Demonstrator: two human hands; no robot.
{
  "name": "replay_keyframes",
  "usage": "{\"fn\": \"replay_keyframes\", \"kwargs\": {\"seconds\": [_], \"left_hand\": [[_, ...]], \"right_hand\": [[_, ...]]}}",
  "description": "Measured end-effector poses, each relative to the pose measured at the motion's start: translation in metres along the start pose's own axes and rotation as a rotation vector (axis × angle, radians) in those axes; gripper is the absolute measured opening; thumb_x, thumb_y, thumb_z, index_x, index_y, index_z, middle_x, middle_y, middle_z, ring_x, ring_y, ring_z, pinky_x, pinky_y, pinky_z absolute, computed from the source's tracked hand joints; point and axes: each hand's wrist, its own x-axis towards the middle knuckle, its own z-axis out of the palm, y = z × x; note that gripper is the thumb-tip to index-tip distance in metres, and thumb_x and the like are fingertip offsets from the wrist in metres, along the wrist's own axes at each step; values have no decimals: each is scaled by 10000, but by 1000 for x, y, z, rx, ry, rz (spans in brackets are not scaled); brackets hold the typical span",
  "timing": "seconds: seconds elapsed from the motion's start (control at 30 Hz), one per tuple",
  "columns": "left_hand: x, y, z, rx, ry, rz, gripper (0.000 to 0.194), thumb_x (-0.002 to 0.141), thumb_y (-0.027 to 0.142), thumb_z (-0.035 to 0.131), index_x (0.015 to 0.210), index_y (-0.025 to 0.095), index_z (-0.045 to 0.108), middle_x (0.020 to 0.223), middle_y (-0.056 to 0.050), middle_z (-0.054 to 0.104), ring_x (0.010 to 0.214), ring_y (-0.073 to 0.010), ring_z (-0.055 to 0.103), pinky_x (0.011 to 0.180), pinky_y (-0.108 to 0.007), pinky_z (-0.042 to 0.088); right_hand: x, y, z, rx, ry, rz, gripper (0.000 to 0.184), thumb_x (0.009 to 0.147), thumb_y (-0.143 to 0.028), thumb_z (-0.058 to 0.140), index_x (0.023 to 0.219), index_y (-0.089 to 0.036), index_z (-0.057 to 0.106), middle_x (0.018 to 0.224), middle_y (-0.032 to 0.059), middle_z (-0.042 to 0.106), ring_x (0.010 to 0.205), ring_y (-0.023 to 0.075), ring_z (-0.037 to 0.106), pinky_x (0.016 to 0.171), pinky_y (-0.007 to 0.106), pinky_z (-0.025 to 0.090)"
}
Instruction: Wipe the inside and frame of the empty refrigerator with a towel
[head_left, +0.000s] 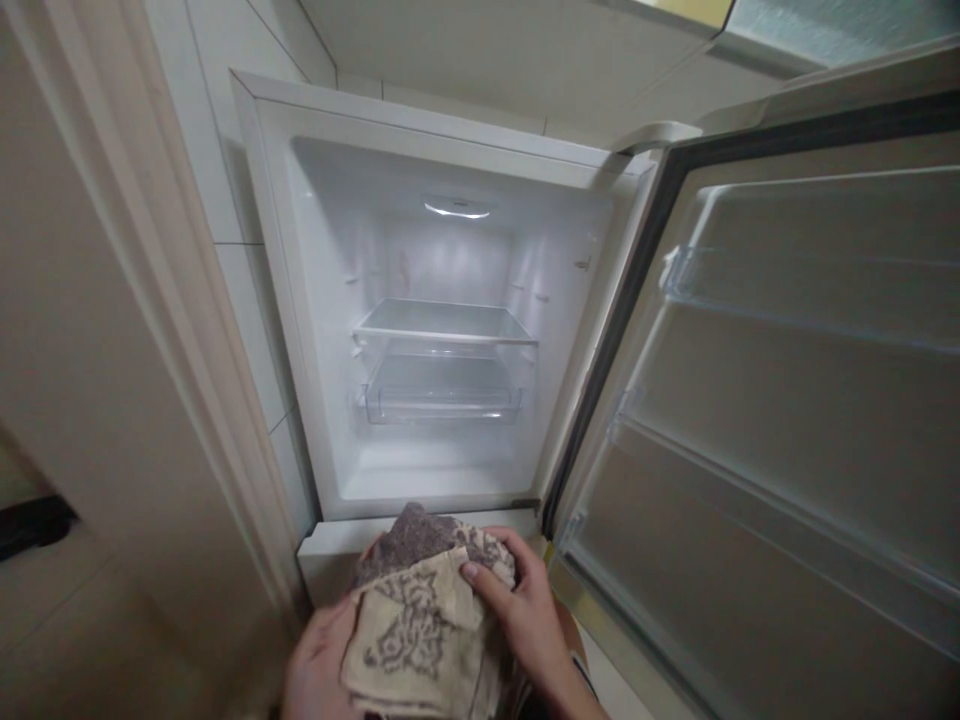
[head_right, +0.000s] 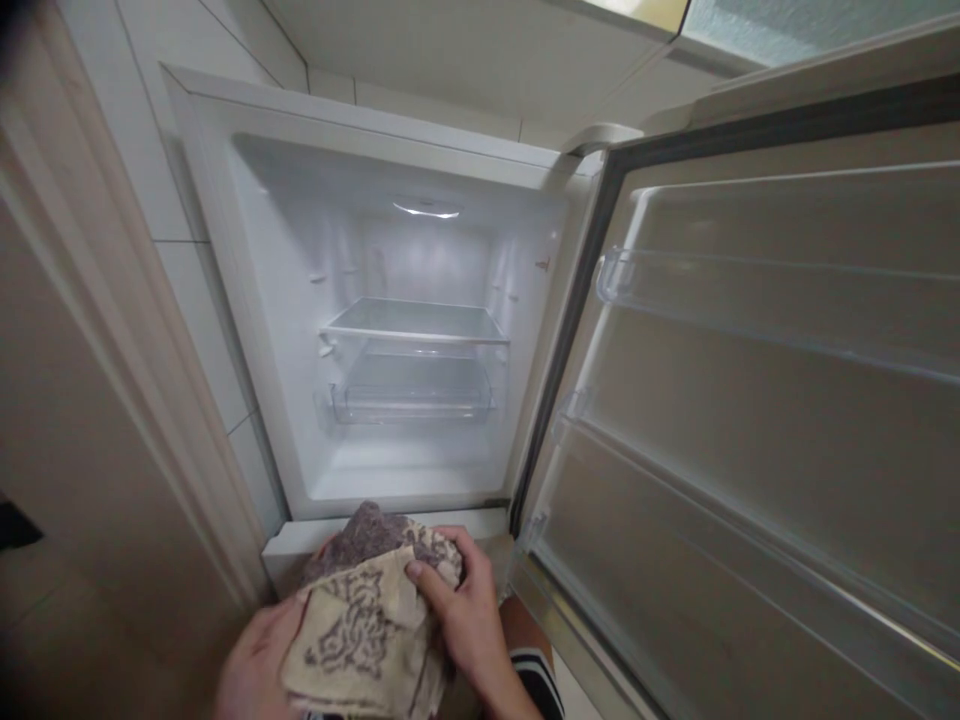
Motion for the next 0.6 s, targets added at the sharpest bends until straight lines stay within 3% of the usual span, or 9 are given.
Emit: {"fn": "replay_keyframes", "kwargs": {"seconds": [0.07,0.13,0.3,0.4,0.5,0.6], "left_hand": [[22,3,13,-132,-127,-57,700,658,852,736,1231,455,796,1318,-29,786,1396,-464,609,963,-603,633],[33,4,22,-180,-255,-103,735,647,850,749,1257,442,794,1388,-10,763,1466,-438,568,1070,-583,600],[34,2,35,84,-235,51,937,584,585,994,1423,317,674,1535,-72,674,1510,-388,535,1242,-480,467],[36,-1,40,159,-404,146,991,593,434,1028,1486,315,615,1578,-85,635,1518,-377,526,1266,-458,436],[40,-1,45,163,-503,197,1048,609,356,1029,1544,313,557,1616,-104,593,1522,-379,521,1266,-471,435],[38,-3,50,132,-475,173,1046,581,392,1038,1521,312,586,1595,-104,613,1537,-391,499,1279,-485,416]], "right_hand": [[6,-6,-9,6,-2,-14,470,777,-565,883,1062,-217,746,917,29,718,877,247,658,780,301,525],[12,-12,-15,19,-13,-17,466,793,-578,873,1053,-219,731,869,17,696,816,225,634,726,286,510],[24,-31,-24,19,26,-40,456,815,-579,866,1035,-207,720,854,17,681,781,205,609,694,277,492],[29,-44,-30,-5,78,-81,440,808,-547,879,1046,-206,735,879,19,685,800,204,611,713,276,499],[30,-54,-35,-14,113,-110,424,807,-541,875,1028,-205,741,878,18,681,806,204,609,728,277,501],[32,-57,-35,24,132,-95,432,805,-542,878,1037,-206,737,888,19,678,822,203,604,732,271,494]]}}
